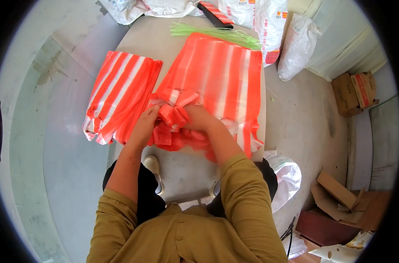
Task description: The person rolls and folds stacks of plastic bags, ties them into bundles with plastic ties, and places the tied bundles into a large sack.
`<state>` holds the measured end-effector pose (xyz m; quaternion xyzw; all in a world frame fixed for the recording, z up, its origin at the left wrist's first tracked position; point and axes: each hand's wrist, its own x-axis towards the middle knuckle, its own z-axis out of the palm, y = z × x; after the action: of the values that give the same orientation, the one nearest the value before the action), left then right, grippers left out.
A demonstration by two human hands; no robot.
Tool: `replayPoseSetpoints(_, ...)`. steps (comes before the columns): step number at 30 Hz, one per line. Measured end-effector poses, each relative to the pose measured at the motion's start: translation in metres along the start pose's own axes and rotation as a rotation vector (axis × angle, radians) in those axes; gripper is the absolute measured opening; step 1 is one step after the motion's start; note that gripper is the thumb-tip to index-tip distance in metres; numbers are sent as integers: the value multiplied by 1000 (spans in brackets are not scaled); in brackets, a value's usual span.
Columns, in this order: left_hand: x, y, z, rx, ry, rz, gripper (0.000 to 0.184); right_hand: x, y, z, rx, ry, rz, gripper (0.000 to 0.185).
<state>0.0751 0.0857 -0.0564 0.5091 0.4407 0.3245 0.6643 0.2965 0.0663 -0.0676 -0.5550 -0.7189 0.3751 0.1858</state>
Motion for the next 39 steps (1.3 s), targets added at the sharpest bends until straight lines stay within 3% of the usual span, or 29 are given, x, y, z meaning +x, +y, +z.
replayPoseSetpoints(3,-1,6,3,-102,-33,-25,49,-6,-16,-16,153,-103,40,48)
replayPoseSetpoints(6,-6,18,10,-201,-50,-19,52,-7,-12,-9,249,-3,4,46)
replayPoseSetpoints(9,-4,18,12,-291,-55,17,54,3,0,4,188,123,32,52)
replayPoseSetpoints(11,-4,21,12,-320,-26,35,56,1,5,16,-19,433,-54,43)
replayPoseSetpoints(13,-8,29,13,-331,37,38,58,4,11,18,302,597,10,38)
replayPoseSetpoints(14,-7,27,11,-321,84,28,59,7,15,11,728,591,122,38)
replayPoseSetpoints(16,-3,18,5,-302,174,9,60,11,28,-1,1314,602,139,36)
replayPoseSetpoints(18,1,13,3,-348,176,-30,60,15,57,-7,1629,669,-77,33)
replayPoseSetpoints(20,3,12,3,-375,177,-55,60,15,73,-14,1744,678,-120,33)
replayPoseSetpoints(22,3,10,8,-380,172,-74,60,9,72,-14,1793,812,-100,33)
replayPoseSetpoints(29,10,1,22,-427,-10,-128,67,-6,28,-22,1783,805,-165,36)
replayPoseSetpoints(34,22,-5,33,-707,-190,-256,78,-36,10,-8,1807,690,-151,43)
replayPoseSetpoints(37,25,8,46,-827,-140,-305,80,-64,-3,5,1854,647,-52,45)
replayPoseSetpoints(39,20,27,56,-894,-103,-196,77,-83,-7,17,1882,582,-6,47)
